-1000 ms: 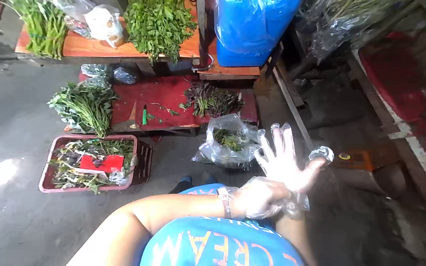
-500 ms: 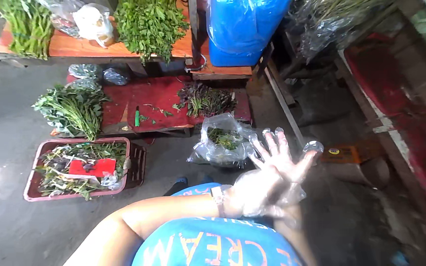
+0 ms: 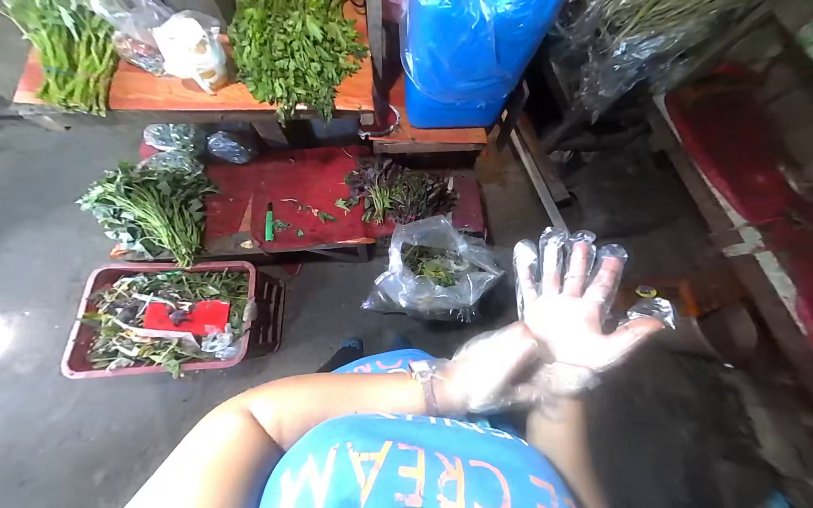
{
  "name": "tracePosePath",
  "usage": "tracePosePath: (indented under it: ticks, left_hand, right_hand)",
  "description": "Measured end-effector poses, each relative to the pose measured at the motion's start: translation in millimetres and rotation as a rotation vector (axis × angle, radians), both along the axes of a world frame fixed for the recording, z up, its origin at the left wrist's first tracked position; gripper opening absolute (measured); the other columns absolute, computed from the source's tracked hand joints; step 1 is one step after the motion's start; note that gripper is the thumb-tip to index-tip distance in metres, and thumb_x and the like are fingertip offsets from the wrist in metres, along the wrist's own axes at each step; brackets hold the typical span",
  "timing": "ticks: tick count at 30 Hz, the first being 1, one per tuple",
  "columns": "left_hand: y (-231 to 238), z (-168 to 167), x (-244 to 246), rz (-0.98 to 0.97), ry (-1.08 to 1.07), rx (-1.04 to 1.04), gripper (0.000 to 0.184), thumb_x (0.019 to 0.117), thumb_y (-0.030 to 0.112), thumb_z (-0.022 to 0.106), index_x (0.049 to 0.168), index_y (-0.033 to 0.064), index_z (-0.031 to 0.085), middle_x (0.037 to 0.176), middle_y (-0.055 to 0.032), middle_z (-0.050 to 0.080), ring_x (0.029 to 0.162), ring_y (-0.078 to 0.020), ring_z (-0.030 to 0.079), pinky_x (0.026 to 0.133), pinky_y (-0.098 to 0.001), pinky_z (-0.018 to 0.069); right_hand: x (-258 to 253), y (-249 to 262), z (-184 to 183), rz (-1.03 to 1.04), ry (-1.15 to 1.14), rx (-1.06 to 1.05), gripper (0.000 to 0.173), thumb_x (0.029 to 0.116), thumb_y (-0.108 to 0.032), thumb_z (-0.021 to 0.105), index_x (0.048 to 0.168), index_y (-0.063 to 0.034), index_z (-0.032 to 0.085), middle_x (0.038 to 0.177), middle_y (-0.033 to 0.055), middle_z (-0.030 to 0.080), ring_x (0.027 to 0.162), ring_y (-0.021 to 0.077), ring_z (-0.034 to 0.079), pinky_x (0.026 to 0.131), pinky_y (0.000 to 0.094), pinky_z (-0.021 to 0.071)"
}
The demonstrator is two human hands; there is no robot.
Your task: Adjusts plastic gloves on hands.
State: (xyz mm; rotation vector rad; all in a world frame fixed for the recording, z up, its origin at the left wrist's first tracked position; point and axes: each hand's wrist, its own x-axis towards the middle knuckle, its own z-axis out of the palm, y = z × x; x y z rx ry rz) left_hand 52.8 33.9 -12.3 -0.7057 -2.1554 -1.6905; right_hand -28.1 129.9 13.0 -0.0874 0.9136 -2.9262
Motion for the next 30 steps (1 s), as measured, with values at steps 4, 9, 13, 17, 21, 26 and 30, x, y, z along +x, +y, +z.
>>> tracePosePath:
  ticks: [4,9,13,17,21,26,30]
  left_hand:
    - [-7.4,-5.7,-5.1,0.006,0.172,-0.033,0.014,0.0901,0.005,0.064,0.096,-0.0044,0.073,0.088,-0.0189,0.072,0.086,-0.0283,0.071,0.082,-0.0359,0.0569]
    - [-9.2,1.2,-0.5,-0.218,0.110,-0.075,0.014,0.0944,0.005,0.064,0.098,-0.0066,0.072,0.089,-0.0196,0.072,0.088,-0.0301,0.071,0.083,-0.0390,0.0572]
    - [-5.9,-2.2,0.7,-0.296,0.004,-0.008,0.016,0.0957,0.006,0.065,0.092,-0.0091,0.069,0.085,-0.0220,0.069,0.085,-0.0303,0.070,0.082,-0.0393,0.0566]
    - [-16.4,0.5,-2.1,-0.269,0.104,0.028,0.037,0.0998,0.024,0.061,0.073,-0.0008,0.065,0.070,-0.0144,0.065,0.070,-0.0238,0.065,0.067,-0.0364,0.0522]
    - [-31.0,-0.1,-13.7,0.102,-0.077,-0.041,0.033,0.0988,0.030,0.067,0.099,-0.0023,0.072,0.098,-0.0167,0.071,0.095,-0.0212,0.069,0.087,-0.0340,0.0567]
    - [-30.6,-9.0,-20.5,0.214,-0.027,-0.253,0.017,0.0910,0.013,0.070,0.100,0.0009,0.077,0.092,-0.0166,0.073,0.084,-0.0274,0.072,0.078,-0.0394,0.0594]
    - [-42.8,-15.7,-19.7,0.093,-0.162,-0.094,0.020,0.0965,0.010,0.061,0.093,-0.0055,0.073,0.093,-0.0182,0.073,0.090,-0.0231,0.071,0.086,-0.0352,0.0566]
  right_hand:
    - [-0.2,-2.2,2.2,0.040,0.020,-0.019,0.089,0.0914,-0.081,-0.004,0.164,-0.0322,0.011,0.170,0.0041,0.021,0.155,0.0343,0.025,0.117,0.0631,0.0314]
    - [5.2,1.4,-13.7,0.335,-0.005,0.070,0.078,0.1006,-0.071,0.006,0.161,-0.0277,0.031,0.163,0.0010,0.040,0.150,0.0283,0.038,0.115,0.0607,0.0372]
    - [1.2,-2.0,-22.2,0.449,-0.163,0.638,0.097,0.0889,-0.088,0.014,0.164,-0.0274,0.019,0.165,0.0062,0.035,0.146,0.0313,0.042,0.101,0.0576,0.0488]
    - [-10.1,-10.6,-31.6,0.431,-0.258,1.241,0.051,0.1119,-0.026,0.038,0.158,-0.0056,0.035,0.158,0.0178,0.044,0.143,0.0284,0.047,0.115,0.0441,0.0409]
    - [-6.8,14.8,-49.0,0.458,0.010,1.378,0.050,0.1029,-0.010,0.055,0.150,0.0039,0.044,0.144,0.0215,0.055,0.131,0.0189,0.056,0.111,0.0323,0.0444]
    - [-13.7,-10.5,-35.0,0.470,-0.360,1.347,0.038,0.1083,-0.019,0.050,0.141,-0.0011,0.055,0.138,0.0171,0.060,0.125,0.0214,0.057,0.107,0.0394,0.0450]
    - [-4.0,-6.5,-36.3,0.550,-0.348,0.999,0.019,0.1039,0.001,0.047,0.116,0.0049,0.061,0.099,0.0062,0.067,0.090,0.0054,0.063,0.084,0.0207,0.0534]
